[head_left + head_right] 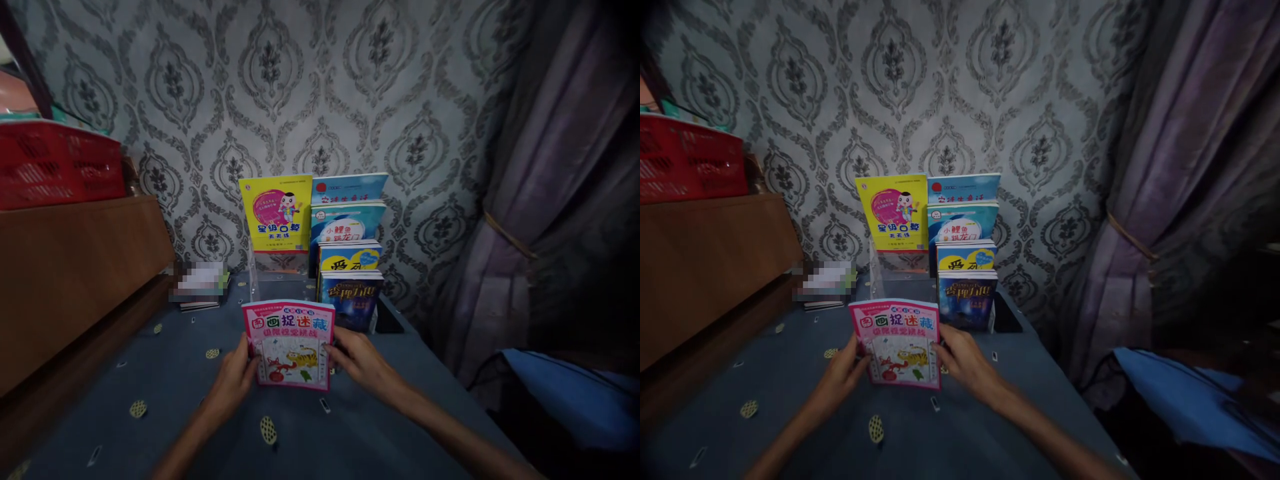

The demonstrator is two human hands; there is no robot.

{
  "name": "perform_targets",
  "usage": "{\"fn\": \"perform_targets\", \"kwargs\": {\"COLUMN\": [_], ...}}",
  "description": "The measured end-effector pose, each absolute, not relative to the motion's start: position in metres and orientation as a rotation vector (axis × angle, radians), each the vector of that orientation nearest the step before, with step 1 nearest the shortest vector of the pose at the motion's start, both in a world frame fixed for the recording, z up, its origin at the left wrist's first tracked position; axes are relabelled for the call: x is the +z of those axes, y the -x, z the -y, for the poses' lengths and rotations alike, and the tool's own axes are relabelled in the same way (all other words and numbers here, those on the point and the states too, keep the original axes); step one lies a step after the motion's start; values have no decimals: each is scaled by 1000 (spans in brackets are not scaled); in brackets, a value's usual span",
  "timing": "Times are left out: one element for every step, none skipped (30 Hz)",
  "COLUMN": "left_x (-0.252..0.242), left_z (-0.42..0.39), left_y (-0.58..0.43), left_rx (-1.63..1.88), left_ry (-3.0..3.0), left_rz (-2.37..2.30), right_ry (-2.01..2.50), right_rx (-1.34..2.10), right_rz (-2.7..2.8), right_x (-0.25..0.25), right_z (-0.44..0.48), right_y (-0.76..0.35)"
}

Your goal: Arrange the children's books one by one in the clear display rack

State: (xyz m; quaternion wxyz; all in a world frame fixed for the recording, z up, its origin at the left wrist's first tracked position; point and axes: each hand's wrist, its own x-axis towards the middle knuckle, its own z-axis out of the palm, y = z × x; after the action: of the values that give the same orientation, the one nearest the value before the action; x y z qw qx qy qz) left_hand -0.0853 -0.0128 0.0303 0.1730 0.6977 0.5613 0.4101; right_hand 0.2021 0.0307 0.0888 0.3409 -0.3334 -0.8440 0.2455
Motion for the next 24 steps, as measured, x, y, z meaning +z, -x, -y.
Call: {"fn": "perform_targets", "kwargs": {"left_x": [30,31,32,32,33,33,33,32,31,30,29,28,28,27,28,29,31,33,35,38,41,44,47,50], "left_z": [14,15,16,17,18,19,20,20,20,19,19,18,18,18,18,19,20,21,22,23,24,25,26,26], "left_y": [85,84,83,82,81,80,80,79,80,80,80,81,81,81,81,81,81,81,81,81,81,81,82,82], "left_rx": [1173,1176,1175,1169,1166,1170,1174,1174,1170,1164,1160,1158,1160,1164,1165,1161,1150,1138,1132,1134,1141,1147,1149,1141], "left_ry": [-1975,-1970,-1966,-1966,-1967,-1967,-1967,-1965,-1961,-1956,-1952,-1953,-1957,-1964,-1975,-1991,-2009,-2027,-2047,-2066,-2081,-2090,-2094,-2092], "left_rz": [-1584,-1576,-1573,-1570,-1570,-1575,-1583,-1595,-1609,-1625,-1642,-1653,-1661,-1666,-1671,-1677,-1690,-1713,-1744,-1777,-1807,-1829,-1840,-1839], "right_ry": [866,866,867,867,866,864,863,863,864,867,870,875,879,882,881,875,864,856,849,846,845,845,844,841], "right_rx": [630,619,607,595,586,584,587,594,599,604,608,609,609,610,612,615,613,612,608,602,593,584,578,574], "right_rz": [2194,2190,2185,2179,2171,2164,2159,2155,2150,2146,2145,2145,2149,2153,2160,2169,2177,2185,2193,2199,2204,2205,2205,2202], "right_x": [88,87,87,86,86,85,84,83,82,81,80,80,80,80,80,81,82,84,86,88,91,93,95,98], "right_z": [-30,-30,-30,-29,-28,-28,-27,-27,-26,-26,-25,-25,-25,-25,-24,-24,-24,-23,-23,-22,-22,-22,-22,-22], "right_y": [-202,-202,-202,-202,-202,-202,-202,-202,-202,-202,-203,-203,-203,-204,-204,-204,-205,-205,-205,-206,-206,-206,-206,-206]}}
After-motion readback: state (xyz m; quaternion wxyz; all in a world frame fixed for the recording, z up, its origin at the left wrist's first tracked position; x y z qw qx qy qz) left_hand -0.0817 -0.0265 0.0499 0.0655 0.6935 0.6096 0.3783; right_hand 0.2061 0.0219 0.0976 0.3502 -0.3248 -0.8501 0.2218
